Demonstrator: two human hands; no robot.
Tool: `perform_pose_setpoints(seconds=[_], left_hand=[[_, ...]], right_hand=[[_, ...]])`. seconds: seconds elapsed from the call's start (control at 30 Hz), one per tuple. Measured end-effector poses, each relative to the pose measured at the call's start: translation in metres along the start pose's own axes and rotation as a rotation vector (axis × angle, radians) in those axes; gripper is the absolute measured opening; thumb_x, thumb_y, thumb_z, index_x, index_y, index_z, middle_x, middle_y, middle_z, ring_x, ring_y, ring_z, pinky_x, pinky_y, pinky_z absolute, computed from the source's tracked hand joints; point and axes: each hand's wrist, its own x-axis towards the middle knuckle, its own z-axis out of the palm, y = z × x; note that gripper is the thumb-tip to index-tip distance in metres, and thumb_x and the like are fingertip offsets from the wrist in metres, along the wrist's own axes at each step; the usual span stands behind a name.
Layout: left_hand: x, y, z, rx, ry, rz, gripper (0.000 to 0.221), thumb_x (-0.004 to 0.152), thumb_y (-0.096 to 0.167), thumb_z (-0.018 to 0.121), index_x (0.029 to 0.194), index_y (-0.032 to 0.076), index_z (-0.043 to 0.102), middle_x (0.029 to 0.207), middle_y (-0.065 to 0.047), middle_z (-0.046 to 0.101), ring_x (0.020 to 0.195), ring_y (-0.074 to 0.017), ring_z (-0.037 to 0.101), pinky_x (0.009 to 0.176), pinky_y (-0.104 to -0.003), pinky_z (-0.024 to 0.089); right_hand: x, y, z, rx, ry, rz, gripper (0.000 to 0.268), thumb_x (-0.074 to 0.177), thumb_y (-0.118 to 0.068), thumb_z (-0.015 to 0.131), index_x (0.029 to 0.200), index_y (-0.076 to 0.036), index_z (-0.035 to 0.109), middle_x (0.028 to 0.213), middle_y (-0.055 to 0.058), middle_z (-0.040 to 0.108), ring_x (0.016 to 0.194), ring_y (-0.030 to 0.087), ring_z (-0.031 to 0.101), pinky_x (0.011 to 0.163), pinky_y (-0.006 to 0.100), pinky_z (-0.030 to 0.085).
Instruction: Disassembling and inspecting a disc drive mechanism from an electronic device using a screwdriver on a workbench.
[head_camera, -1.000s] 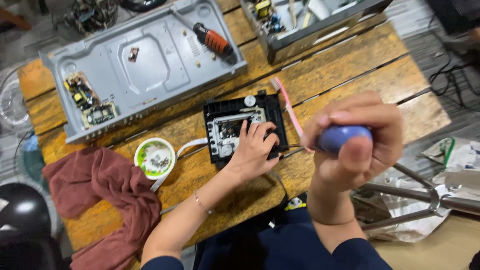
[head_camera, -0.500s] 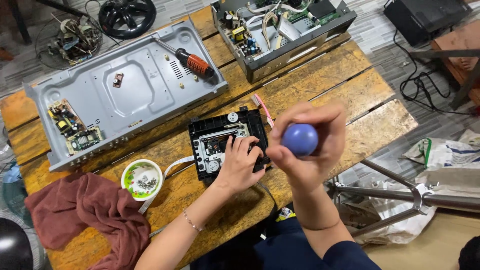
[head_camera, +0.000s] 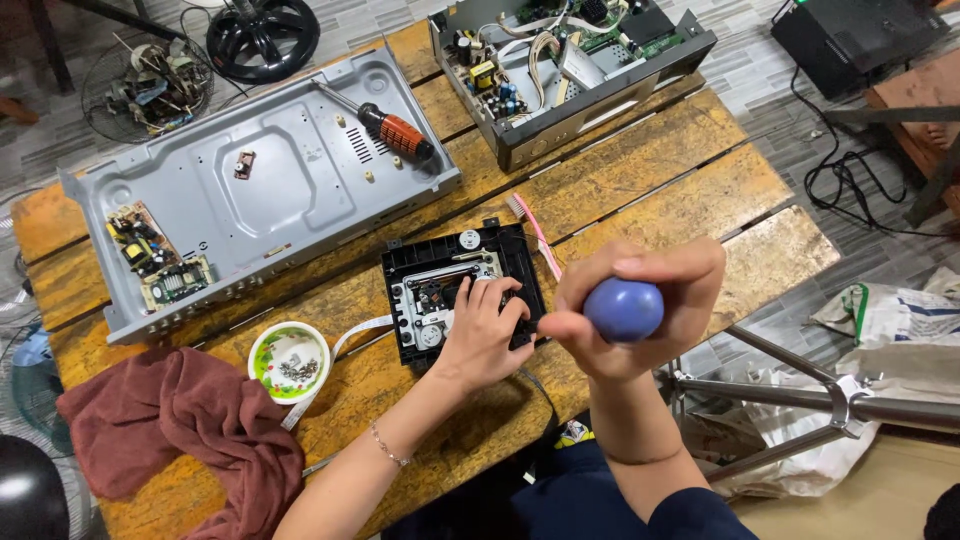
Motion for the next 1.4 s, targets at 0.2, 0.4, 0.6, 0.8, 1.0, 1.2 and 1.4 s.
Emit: perform_pose_setpoints(seconds=[0.2,0.4,0.6,0.8,1.0,1.2,1.4], left_hand=[[0.002,0.006,-0.007,-0.022,-0.005,-0.065,0.037,0.072,0.027,0.081,0.093,0.018,0.051,0.118,-0.006,0.049,0.116,-0.0303,0.052,0.102,-0.067,0.041],[0.002,0.003,-0.003,-0.034,0.008,-0.056,0.036,0.074,0.027,0.081,0.092,0.018,0.052,0.117,-0.006,0.05,0.115,-0.0307,0.052,0.102,-0.065,0.041],[-0.001,-0.002,0.009,-0.023,0.014,-0.043,0.036,0.072,0.03,0.08,0.093,0.019,0.052,0.118,-0.006,0.049,0.114,-0.0299,0.052,0.101,-0.063,0.041],[-0.002,-0.001,0.011,0.031,0.121,-0.036,0.044,0.06,0.037,0.081,0.09,0.02,0.053,0.118,-0.004,0.052,0.113,-0.0281,0.053,0.103,-0.057,0.038],[-0.001,0.001,-0.01,0.006,0.081,-0.026,0.036,0.07,0.039,0.076,0.095,0.017,0.062,0.123,-0.01,0.06,0.113,-0.0299,0.057,0.103,-0.055,0.033],[-0.004,0.006,-0.014,-0.043,0.041,-0.008,0.031,0.077,0.032,0.077,0.094,0.011,0.063,0.122,-0.014,0.059,0.114,-0.0321,0.057,0.104,-0.061,0.039],[-0.003,0.003,-0.011,-0.053,0.066,-0.004,0.032,0.074,0.031,0.077,0.093,0.011,0.062,0.123,-0.015,0.06,0.111,-0.0324,0.058,0.102,-0.062,0.041]], right_hand=[[0.0,-0.011,-0.007,-0.469,-0.027,0.012,0.046,0.088,-0.041,0.069,0.088,0.004,0.058,0.072,0.013,0.065,0.07,0.027,0.059,0.07,0.04,0.052],[-0.007,0.004,-0.002,-0.067,0.149,0.175,0.062,0.098,-0.044,0.062,0.113,0.016,0.051,0.08,0.016,0.055,0.055,0.013,0.057,0.062,0.041,0.064],[-0.01,0.008,-0.016,0.247,0.121,0.228,0.046,0.099,-0.044,0.051,0.098,0.001,0.043,0.051,0.008,0.043,0.035,0.011,0.04,0.038,0.025,0.04],[-0.01,0.003,-0.002,-0.049,0.028,0.024,0.058,0.08,-0.035,0.08,0.096,0.004,0.04,0.056,0.019,0.058,0.04,0.019,0.05,0.041,0.027,0.042],[-0.005,-0.028,0.02,-0.592,0.1,0.229,0.06,0.104,-0.057,0.043,0.101,0.001,0.057,0.089,0.015,0.05,0.076,0.022,0.051,0.074,0.032,0.044],[0.001,-0.03,0.003,0.153,0.16,0.501,0.034,0.088,-0.034,0.043,0.104,-0.004,0.045,0.058,0.012,0.038,0.045,0.019,0.029,0.048,0.032,0.029],[0.004,-0.01,0.009,0.172,-0.038,0.265,0.033,0.083,-0.019,0.073,0.097,-0.008,0.045,0.082,0.012,0.046,0.042,0.011,0.039,0.035,0.022,0.039]])
